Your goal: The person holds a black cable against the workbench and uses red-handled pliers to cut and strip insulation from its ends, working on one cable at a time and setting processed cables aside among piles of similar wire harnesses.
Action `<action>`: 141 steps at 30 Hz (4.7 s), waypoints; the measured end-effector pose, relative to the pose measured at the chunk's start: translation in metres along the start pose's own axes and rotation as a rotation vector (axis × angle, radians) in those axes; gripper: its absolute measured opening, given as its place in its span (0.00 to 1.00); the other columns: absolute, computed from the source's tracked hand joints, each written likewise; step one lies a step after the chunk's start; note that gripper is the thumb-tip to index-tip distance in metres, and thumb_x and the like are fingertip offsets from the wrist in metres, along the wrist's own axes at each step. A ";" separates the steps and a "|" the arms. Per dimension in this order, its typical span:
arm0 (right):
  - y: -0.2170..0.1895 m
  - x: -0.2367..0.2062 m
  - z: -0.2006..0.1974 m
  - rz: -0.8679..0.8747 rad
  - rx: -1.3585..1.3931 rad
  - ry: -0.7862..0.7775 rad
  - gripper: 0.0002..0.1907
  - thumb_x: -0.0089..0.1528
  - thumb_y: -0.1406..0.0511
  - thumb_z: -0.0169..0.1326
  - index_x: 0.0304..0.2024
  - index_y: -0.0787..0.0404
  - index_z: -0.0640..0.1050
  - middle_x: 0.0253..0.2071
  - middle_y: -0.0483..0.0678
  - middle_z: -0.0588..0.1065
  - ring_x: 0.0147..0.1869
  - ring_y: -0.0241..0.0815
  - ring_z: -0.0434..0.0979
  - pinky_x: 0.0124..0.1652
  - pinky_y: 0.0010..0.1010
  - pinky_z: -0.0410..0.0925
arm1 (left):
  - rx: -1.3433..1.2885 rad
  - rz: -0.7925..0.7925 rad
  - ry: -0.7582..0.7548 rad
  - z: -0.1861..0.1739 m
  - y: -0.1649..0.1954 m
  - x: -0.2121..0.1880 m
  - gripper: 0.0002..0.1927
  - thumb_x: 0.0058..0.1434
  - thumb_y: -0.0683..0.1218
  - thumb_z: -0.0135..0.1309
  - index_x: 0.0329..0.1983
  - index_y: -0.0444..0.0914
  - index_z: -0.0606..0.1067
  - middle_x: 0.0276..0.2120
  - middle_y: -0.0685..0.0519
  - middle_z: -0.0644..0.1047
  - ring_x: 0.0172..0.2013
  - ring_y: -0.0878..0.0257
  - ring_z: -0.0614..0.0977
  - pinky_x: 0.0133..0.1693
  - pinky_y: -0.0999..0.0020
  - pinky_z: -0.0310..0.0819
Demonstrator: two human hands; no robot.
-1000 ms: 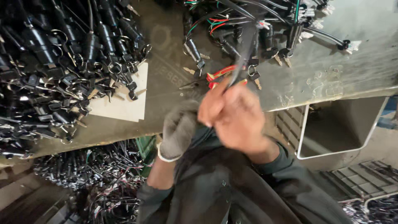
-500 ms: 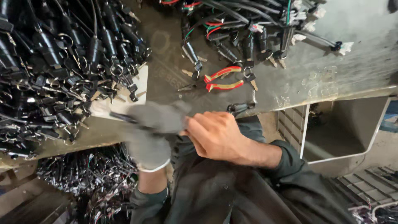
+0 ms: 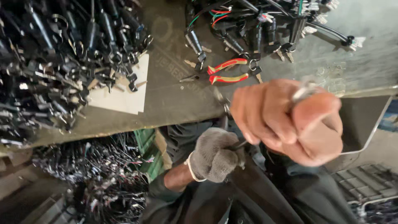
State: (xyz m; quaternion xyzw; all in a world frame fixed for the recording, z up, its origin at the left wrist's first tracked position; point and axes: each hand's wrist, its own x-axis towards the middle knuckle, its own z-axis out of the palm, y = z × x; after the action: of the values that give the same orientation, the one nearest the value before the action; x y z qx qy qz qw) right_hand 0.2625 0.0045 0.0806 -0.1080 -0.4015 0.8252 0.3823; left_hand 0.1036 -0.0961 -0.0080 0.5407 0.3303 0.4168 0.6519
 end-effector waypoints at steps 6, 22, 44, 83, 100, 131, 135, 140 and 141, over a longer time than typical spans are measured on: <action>-0.016 -0.008 -0.013 -0.175 -0.282 -0.082 0.25 0.74 0.46 0.34 0.32 0.53 0.69 0.31 0.40 0.73 0.34 0.43 0.76 0.40 0.44 0.69 | 0.578 0.403 0.064 -0.027 0.017 0.016 0.10 0.66 0.51 0.58 0.42 0.41 0.76 0.38 0.49 0.80 0.41 0.48 0.82 0.47 0.54 0.75; 0.123 -0.029 -0.063 0.169 -0.894 0.249 0.26 0.67 0.61 0.60 0.64 0.65 0.71 0.57 0.51 0.74 0.60 0.40 0.72 0.61 0.31 0.66 | 0.117 0.150 0.704 -0.056 -0.008 0.011 0.10 0.70 0.43 0.59 0.52 0.37 0.75 0.47 0.49 0.79 0.49 0.61 0.79 0.51 0.67 0.76; 0.110 -0.030 -0.065 -0.043 -1.143 0.132 0.23 0.61 0.76 0.54 0.60 0.70 0.70 0.39 0.55 0.68 0.38 0.49 0.68 0.38 0.36 0.63 | 0.771 0.066 0.292 -0.081 0.006 0.009 0.16 0.60 0.51 0.69 0.47 0.42 0.82 0.49 0.52 0.83 0.49 0.55 0.85 0.52 0.61 0.78; 0.141 -0.018 -0.064 -0.164 -1.147 0.304 0.40 0.72 0.39 0.48 0.64 0.67 0.59 0.60 0.50 0.64 0.60 0.45 0.69 0.58 0.39 0.66 | -0.038 0.026 0.380 -0.063 -0.022 0.016 0.21 0.78 0.48 0.48 0.67 0.32 0.67 0.56 0.50 0.75 0.54 0.62 0.77 0.58 0.66 0.73; 0.092 -0.013 -0.095 -0.024 -0.478 0.217 0.10 0.64 0.64 0.54 0.47 0.55 0.70 0.43 0.45 0.71 0.46 0.48 0.72 0.48 0.36 0.65 | 0.140 0.076 0.340 -0.063 -0.001 -0.006 0.12 0.78 0.43 0.44 0.59 0.33 0.71 0.48 0.49 0.75 0.43 0.64 0.76 0.46 0.72 0.72; 0.099 -0.003 -0.070 -0.135 -1.562 0.133 0.18 0.59 0.59 0.69 0.37 0.60 0.74 0.32 0.47 0.71 0.35 0.49 0.73 0.33 0.39 0.66 | 0.809 0.085 0.443 -0.042 -0.013 -0.019 0.39 0.65 0.46 0.66 0.73 0.33 0.61 0.53 0.46 0.79 0.50 0.47 0.82 0.52 0.54 0.76; 0.099 -0.010 -0.071 -0.117 -1.638 0.167 0.20 0.60 0.57 0.70 0.38 0.61 0.73 0.32 0.47 0.72 0.35 0.48 0.74 0.32 0.39 0.66 | 1.094 0.063 0.477 -0.037 -0.015 -0.019 0.38 0.67 0.45 0.64 0.74 0.34 0.59 0.55 0.43 0.76 0.49 0.44 0.80 0.51 0.52 0.74; 0.100 -0.025 -0.069 0.050 -1.748 0.184 0.22 0.47 0.61 0.69 0.36 0.59 0.71 0.31 0.46 0.71 0.36 0.48 0.75 0.30 0.41 0.66 | 1.670 0.024 0.513 -0.031 -0.014 -0.015 0.37 0.67 0.52 0.65 0.73 0.38 0.61 0.54 0.46 0.77 0.42 0.49 0.78 0.43 0.54 0.73; 0.101 -0.026 -0.069 0.070 -1.764 0.204 0.22 0.46 0.62 0.68 0.36 0.58 0.71 0.31 0.46 0.71 0.37 0.48 0.75 0.30 0.41 0.65 | 1.637 0.013 0.495 -0.032 -0.015 -0.015 0.36 0.67 0.52 0.65 0.73 0.38 0.62 0.55 0.46 0.77 0.42 0.50 0.78 0.43 0.54 0.73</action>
State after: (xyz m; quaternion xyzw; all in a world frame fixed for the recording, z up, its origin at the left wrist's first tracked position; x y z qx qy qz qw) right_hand 0.2589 -0.0131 -0.0431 -0.4484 -0.8516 0.2131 0.1683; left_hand 0.0718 -0.0968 -0.0288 0.7365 0.6570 0.1567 -0.0373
